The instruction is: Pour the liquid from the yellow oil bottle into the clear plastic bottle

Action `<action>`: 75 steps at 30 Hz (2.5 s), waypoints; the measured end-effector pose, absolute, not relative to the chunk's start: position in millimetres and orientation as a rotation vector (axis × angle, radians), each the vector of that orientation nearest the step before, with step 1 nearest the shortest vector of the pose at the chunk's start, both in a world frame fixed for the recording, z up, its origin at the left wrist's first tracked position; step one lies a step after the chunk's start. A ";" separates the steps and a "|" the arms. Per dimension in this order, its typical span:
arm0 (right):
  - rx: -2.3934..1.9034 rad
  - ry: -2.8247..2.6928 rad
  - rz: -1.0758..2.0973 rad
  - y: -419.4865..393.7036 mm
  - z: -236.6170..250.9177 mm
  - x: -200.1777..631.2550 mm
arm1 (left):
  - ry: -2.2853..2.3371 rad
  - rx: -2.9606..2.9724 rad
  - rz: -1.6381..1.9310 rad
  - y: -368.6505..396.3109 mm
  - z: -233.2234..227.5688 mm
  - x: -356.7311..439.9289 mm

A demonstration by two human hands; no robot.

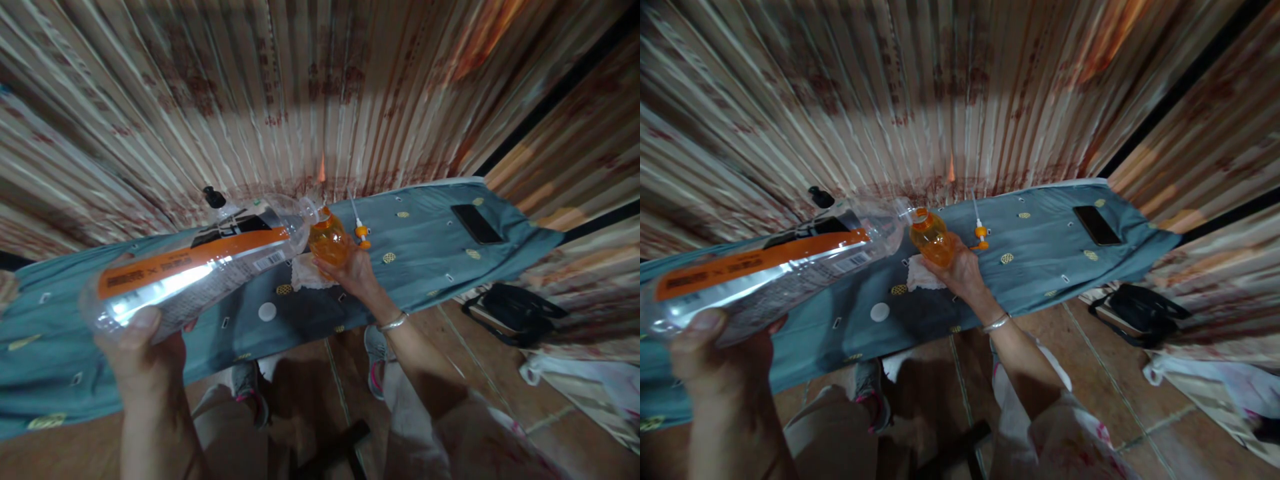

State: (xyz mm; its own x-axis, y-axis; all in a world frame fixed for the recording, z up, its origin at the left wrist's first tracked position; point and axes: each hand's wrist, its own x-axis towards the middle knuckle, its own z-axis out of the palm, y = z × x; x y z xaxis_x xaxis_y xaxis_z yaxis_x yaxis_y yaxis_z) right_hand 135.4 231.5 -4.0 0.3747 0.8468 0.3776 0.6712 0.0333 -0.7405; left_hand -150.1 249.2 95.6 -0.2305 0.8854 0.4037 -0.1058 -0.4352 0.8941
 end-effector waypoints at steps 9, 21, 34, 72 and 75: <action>-1.699 -1.342 0.249 231.5 -3.8 135.8 | 0.993 1.256 1.776 249.6 94.1 -151.5; -1.682 -1.339 0.274 231.7 -4.2 136.8 | 0.961 1.271 1.767 250.1 95.0 -151.8; -1.690 -1.333 0.305 230.2 -4.1 138.9 | 1.003 1.302 1.759 249.0 99.2 -147.0; -1.695 -1.328 0.284 230.8 -5.5 138.1 | 0.913 1.263 1.784 250.6 94.8 -150.2; -1.681 -1.331 0.274 230.8 -6.3 138.3 | 0.906 1.260 1.794 250.3 93.5 -150.3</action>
State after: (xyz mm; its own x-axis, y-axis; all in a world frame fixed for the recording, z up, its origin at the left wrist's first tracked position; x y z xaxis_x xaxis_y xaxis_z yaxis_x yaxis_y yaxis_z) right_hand 138.3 230.8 -6.3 0.3844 0.8509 0.3581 0.6403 0.0337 -0.7674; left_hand -150.3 250.3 93.5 -0.2336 0.8747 0.4248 -0.1778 -0.4679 0.8657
